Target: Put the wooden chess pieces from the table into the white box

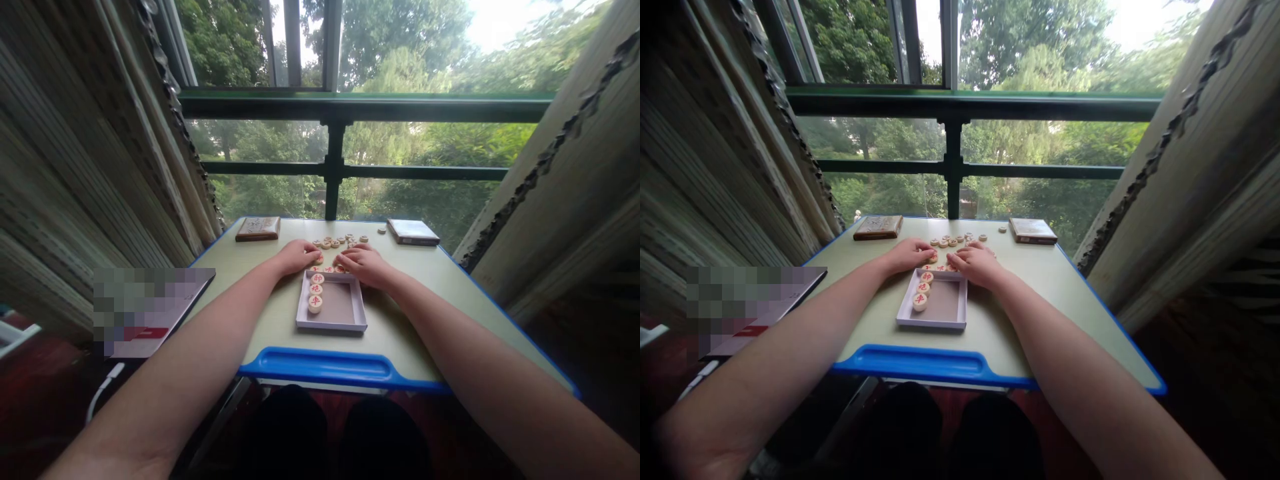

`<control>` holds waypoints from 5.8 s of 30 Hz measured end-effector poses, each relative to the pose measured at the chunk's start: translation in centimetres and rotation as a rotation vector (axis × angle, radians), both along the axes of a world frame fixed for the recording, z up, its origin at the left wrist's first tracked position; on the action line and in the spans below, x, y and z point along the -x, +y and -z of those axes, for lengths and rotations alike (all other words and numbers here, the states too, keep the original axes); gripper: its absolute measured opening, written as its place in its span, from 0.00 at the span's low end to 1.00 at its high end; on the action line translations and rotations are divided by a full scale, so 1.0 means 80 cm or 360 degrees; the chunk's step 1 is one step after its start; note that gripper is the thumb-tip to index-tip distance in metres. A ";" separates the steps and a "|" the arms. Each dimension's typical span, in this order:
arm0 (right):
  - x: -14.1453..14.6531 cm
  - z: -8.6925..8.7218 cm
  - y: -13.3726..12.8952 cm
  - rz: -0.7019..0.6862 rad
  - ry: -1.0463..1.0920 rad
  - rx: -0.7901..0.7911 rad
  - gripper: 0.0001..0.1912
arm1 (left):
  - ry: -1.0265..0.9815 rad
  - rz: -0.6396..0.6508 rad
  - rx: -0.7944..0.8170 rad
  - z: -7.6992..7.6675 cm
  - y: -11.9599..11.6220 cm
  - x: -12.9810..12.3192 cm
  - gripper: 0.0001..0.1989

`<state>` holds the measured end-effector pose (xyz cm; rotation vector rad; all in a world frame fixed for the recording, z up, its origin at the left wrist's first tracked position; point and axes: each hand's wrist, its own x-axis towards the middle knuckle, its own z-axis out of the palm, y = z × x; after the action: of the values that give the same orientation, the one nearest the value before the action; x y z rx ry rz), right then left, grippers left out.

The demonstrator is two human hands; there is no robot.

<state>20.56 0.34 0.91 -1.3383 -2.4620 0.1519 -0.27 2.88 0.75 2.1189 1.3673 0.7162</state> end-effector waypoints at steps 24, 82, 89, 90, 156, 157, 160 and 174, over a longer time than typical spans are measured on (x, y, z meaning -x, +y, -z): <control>0.020 -0.075 -0.107 -0.0610 -0.0341 0.0330 0.12 | -0.0309 -0.0180 -0.0292 -0.011 0.004 0.006 0.14; 0.038 -0.051 -0.085 -0.0762 -0.0055 0.0340 0.04 | 0.0039 0.0102 0.0024 -0.035 -0.022 0.009 0.14; 0.041 -0.046 -0.086 -0.0764 -0.0043 0.0300 0.05 | 0.0094 0.0108 0.0075 -0.038 -0.025 0.009 0.14; 0.041 -0.046 -0.086 -0.0765 -0.0034 0.0299 0.05 | 0.0098 0.0123 0.0094 -0.039 -0.026 0.009 0.14; 0.041 -0.031 -0.080 -0.0712 -0.0116 -0.0154 0.08 | 0.0147 0.0159 0.0276 -0.039 -0.030 0.008 0.09; 0.041 -0.030 -0.080 -0.0714 -0.0118 -0.0151 0.08 | 0.0151 0.0157 0.0275 -0.039 -0.030 0.008 0.09; 0.041 -0.030 -0.079 -0.0711 -0.0123 -0.0134 0.08 | 0.0158 0.0164 0.0267 -0.040 -0.031 0.008 0.09; 0.040 -0.042 -0.091 -0.0767 -0.0020 0.0108 0.08 | 0.0160 0.0144 0.0286 -0.044 -0.035 0.007 0.09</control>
<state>17.39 -6.91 4.26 -0.7440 -2.7661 0.3428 -0.84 0.10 4.28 2.0822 1.3248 0.4386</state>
